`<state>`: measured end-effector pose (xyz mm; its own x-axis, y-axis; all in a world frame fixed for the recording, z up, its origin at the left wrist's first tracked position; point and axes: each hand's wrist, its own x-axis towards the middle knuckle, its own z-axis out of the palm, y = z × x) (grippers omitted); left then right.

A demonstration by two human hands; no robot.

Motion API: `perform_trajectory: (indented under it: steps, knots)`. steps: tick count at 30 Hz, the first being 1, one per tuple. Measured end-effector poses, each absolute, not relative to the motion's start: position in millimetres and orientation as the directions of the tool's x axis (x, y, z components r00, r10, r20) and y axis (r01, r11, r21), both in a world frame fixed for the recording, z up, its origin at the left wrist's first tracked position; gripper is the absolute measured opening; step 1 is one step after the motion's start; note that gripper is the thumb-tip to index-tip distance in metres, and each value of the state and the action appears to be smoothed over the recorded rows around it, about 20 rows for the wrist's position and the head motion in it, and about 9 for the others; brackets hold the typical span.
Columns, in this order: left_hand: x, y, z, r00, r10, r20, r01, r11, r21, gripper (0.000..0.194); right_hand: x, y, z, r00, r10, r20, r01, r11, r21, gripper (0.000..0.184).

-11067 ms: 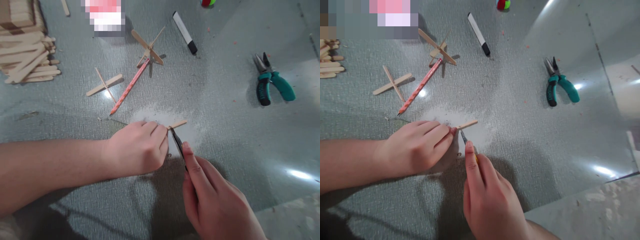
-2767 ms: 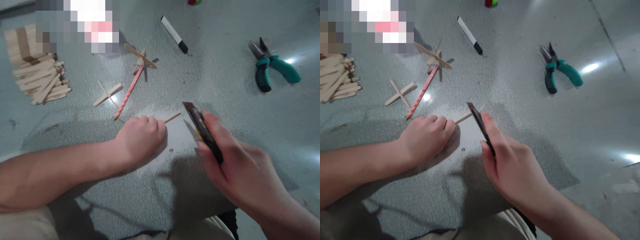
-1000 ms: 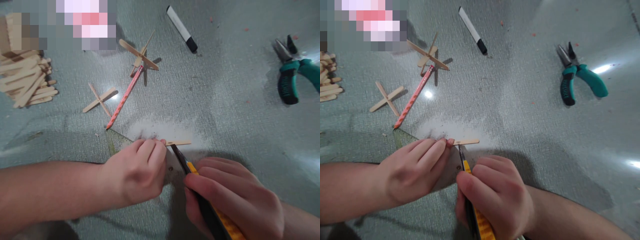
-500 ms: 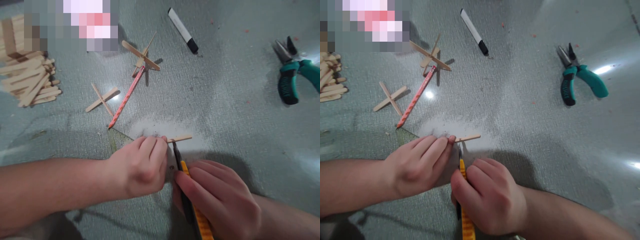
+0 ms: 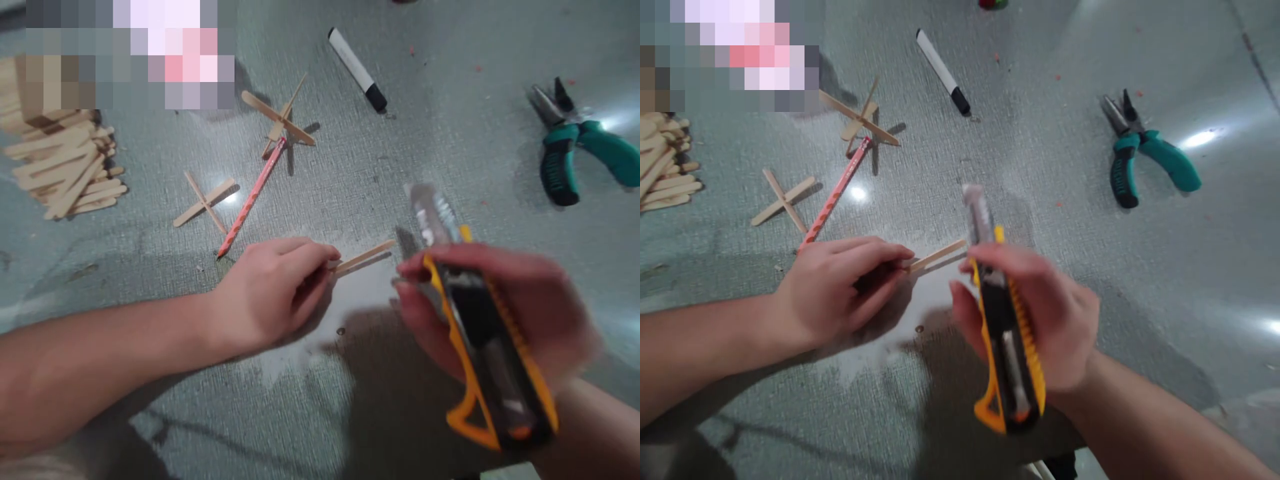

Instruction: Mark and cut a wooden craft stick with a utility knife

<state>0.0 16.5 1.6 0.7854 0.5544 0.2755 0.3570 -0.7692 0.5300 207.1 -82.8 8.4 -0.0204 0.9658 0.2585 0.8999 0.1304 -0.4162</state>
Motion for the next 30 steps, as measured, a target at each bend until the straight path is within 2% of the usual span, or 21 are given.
perform_trajectory:
  steps: [1,2,3,5,7,15,25,30]
  knots:
    - [0,18,3,0.777,0.582,0.242,0.361,-0.726,0.585,0.015,209,-78,6,0.056,0.941,0.333,0.886,0.108,-0.452,0.032]
    - [1,19,5,0.769,0.602,0.215,0.366,-0.691,0.624,0.013,210,-73,5,0.195,0.893,0.405,0.824,0.074,-0.561,0.031]
    - [1,19,6,0.761,0.618,0.199,0.369,-0.663,0.651,0.012,211,-69,3,0.231,0.879,0.417,0.754,0.109,-0.648,0.032]
    - [1,19,8,0.746,0.639,0.185,0.368,-0.628,0.685,0.01,209,-62,2,0.264,0.884,0.387,0.652,0.132,-0.746,0.031]
    - [1,19,9,0.739,0.645,0.192,0.361,-0.621,0.696,0.008,207,-59,3,0.268,0.9,0.343,0.594,0.126,-0.794,0.028]
    - [2,20,7,0.735,0.649,0.198,0.339,-0.604,0.721,0.009,207,-56,3,0.298,0.917,0.265,0.58,0.047,-0.814,0.021]
    - [2,19,7,0.728,0.668,0.153,0.337,-0.544,0.768,0.009,206,-58,2,0.321,0.925,0.205,0.474,0.031,-0.88,0.024]
    - [1,22,8,0.764,0.619,0.183,0.333,-0.621,0.709,0.01,206,-57,1,0.315,0.934,0.167,0.449,0.009,-0.894,0.026]
